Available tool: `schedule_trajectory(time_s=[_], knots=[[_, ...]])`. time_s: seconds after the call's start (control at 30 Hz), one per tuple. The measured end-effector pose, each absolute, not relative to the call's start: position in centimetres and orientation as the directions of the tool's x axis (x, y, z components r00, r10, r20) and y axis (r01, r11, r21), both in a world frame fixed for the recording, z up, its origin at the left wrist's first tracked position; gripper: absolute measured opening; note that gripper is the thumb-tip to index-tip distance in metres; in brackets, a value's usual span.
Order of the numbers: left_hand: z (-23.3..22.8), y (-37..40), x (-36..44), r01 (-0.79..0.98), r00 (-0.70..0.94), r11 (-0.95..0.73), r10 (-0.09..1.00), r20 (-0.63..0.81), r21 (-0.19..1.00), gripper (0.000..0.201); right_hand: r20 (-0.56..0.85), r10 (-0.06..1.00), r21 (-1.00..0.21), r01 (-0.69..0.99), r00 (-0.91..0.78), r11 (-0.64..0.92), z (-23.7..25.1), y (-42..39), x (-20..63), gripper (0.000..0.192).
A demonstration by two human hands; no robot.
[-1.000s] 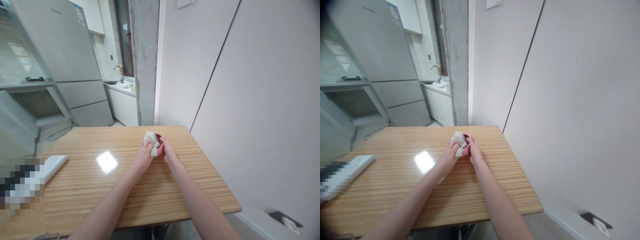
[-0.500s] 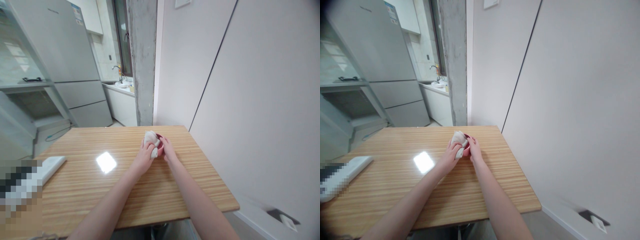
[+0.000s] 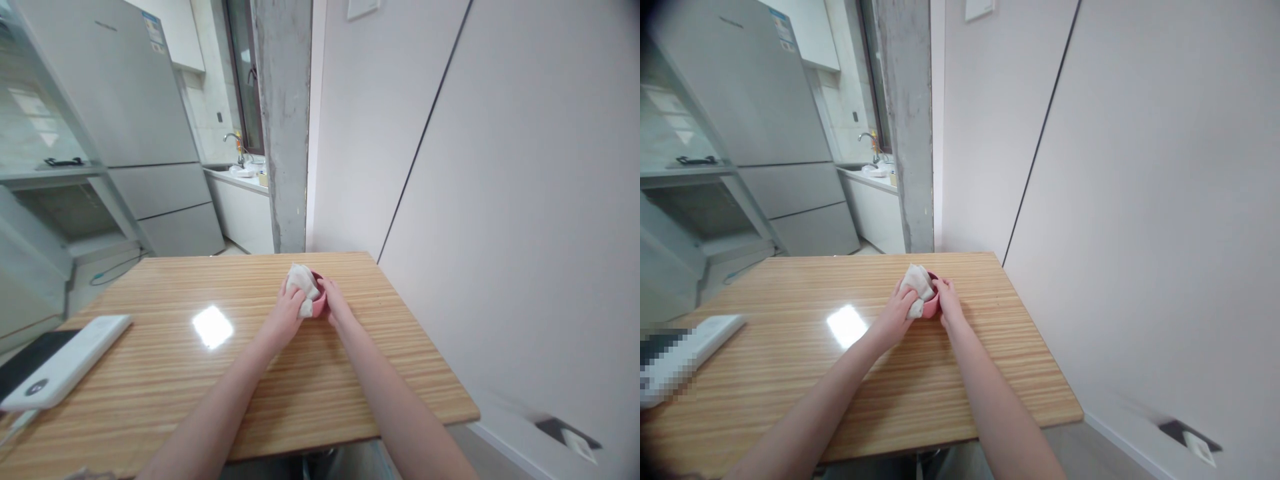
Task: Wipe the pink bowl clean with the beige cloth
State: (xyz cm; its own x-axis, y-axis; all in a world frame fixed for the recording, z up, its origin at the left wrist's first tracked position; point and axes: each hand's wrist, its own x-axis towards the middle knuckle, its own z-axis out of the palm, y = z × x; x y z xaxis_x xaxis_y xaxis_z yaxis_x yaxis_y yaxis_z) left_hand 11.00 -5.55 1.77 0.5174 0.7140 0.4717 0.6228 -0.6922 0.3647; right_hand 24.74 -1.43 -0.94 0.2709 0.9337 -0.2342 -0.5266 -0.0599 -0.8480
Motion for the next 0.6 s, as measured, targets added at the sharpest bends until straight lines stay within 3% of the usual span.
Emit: schedule_trajectory(time_s=[0.13, 0.3, 0.47, 0.6], knots=[[1.9, -5.3, 10.8, 0.618, 0.538, -0.7, 0.709, 0.456, 0.359, 0.018, -0.216, 0.947, -0.862, -0.502, 0.236, -0.072, -0.9, -1.4, 24.8, 0.019], [2.5, -5.2, 10.3, 0.558, 0.621, -0.746, 0.666, 0.414, 0.362, 0.022, -0.181, 0.983, -0.876, -0.459, 0.033, -0.146, -1.3, -1.1, 25.4, 0.014], [2.4, -5.4, 10.4, 0.565, 0.605, -0.74, 0.672, 0.428, 0.364, 0.018, -0.156, 0.969, -0.871, -0.488, 0.19, -0.044, -2.0, -1.1, 25.0, 0.012], [1.8, -5.5, 10.7, 0.607, 0.526, -0.702, 0.706, 0.475, 0.371, 0.016, -0.11, 0.963, -0.864, -0.502, 0.248, 0.031, -2.1, -1.4, 24.2, 0.022]])
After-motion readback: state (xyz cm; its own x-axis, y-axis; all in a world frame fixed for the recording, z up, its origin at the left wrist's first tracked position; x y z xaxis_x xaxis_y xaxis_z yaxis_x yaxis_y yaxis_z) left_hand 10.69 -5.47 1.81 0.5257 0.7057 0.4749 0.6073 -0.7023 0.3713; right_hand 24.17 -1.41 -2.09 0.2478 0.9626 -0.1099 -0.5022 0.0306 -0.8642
